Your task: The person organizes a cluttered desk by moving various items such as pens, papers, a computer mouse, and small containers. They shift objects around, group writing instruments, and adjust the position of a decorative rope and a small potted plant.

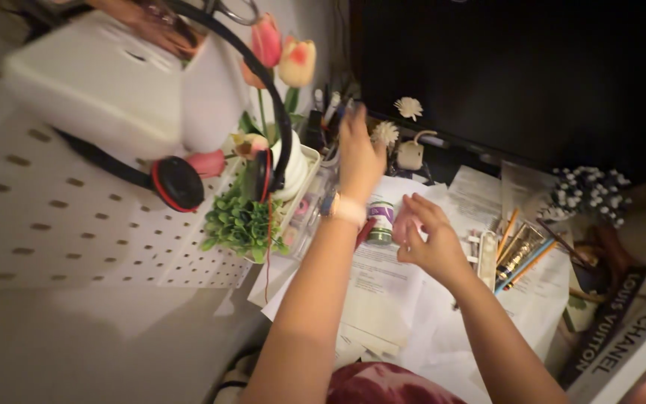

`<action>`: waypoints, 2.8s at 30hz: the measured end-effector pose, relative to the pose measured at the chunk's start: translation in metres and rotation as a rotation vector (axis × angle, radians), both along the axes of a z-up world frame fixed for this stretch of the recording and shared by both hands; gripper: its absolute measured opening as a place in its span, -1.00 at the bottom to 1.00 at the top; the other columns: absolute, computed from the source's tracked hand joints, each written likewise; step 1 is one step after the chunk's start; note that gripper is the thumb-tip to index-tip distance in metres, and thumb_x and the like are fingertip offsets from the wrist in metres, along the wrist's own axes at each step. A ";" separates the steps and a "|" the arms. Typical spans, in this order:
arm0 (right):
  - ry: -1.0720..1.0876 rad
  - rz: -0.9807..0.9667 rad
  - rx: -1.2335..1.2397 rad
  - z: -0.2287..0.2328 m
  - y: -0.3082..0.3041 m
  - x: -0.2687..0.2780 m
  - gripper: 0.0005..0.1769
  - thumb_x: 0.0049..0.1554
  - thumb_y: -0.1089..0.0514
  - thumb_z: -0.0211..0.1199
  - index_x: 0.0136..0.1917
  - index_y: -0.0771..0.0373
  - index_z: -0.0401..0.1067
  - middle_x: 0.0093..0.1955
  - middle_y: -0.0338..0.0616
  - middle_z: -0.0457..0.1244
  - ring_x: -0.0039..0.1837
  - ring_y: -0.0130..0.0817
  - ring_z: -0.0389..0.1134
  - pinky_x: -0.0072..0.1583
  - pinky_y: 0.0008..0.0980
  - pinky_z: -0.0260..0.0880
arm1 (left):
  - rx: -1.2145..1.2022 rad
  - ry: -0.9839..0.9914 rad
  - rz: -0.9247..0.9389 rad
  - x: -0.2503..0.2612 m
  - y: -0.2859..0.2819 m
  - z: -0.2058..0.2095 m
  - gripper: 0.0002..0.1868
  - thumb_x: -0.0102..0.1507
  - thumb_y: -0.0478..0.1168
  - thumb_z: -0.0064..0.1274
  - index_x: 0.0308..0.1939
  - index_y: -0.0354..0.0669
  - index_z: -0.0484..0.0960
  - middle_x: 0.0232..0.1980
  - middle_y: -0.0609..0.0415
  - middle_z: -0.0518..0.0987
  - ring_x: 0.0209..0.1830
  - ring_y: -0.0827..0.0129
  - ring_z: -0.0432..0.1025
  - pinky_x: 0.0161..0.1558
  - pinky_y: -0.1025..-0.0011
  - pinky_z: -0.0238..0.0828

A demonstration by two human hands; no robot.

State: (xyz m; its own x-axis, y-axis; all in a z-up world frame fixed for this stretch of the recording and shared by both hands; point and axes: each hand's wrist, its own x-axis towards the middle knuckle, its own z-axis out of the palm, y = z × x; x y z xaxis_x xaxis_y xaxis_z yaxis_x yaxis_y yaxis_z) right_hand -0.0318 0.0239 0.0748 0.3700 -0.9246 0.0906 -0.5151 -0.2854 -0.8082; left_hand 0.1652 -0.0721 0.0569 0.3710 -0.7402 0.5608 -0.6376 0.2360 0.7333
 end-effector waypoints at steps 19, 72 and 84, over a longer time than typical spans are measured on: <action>-0.008 -0.051 0.087 0.030 0.014 -0.002 -0.39 0.02 0.30 0.20 0.37 0.15 0.37 0.50 -0.02 0.14 0.38 -0.12 0.30 0.22 -0.26 0.49 | 0.491 -0.299 0.198 0.071 -0.096 -0.020 -0.61 0.26 -0.24 0.11 0.17 -0.19 0.49 0.40 -0.26 0.33 0.11 -0.11 0.50 0.07 0.09 0.51; -0.053 -0.124 0.152 0.028 -0.001 -0.032 -0.49 0.06 0.28 0.19 0.31 0.16 0.44 0.37 -0.10 0.26 0.28 -0.23 0.37 0.15 -0.31 0.51 | 0.477 -0.642 0.394 0.118 -0.170 -0.006 -0.82 0.21 -0.36 -0.01 -0.26 -0.19 0.73 -0.10 -0.16 0.65 -0.10 -0.04 0.57 -0.14 0.19 0.56; -0.086 -0.143 0.119 0.050 0.023 -0.057 -0.50 0.08 0.24 0.21 0.32 0.13 0.42 0.36 -0.10 0.27 0.24 -0.24 0.41 0.17 -0.30 0.51 | 0.010 -0.729 0.450 0.036 -0.045 0.167 -0.83 0.19 -0.38 0.00 -0.19 -0.12 0.64 -0.12 -0.05 0.58 -0.18 -0.06 0.51 -0.14 0.12 0.49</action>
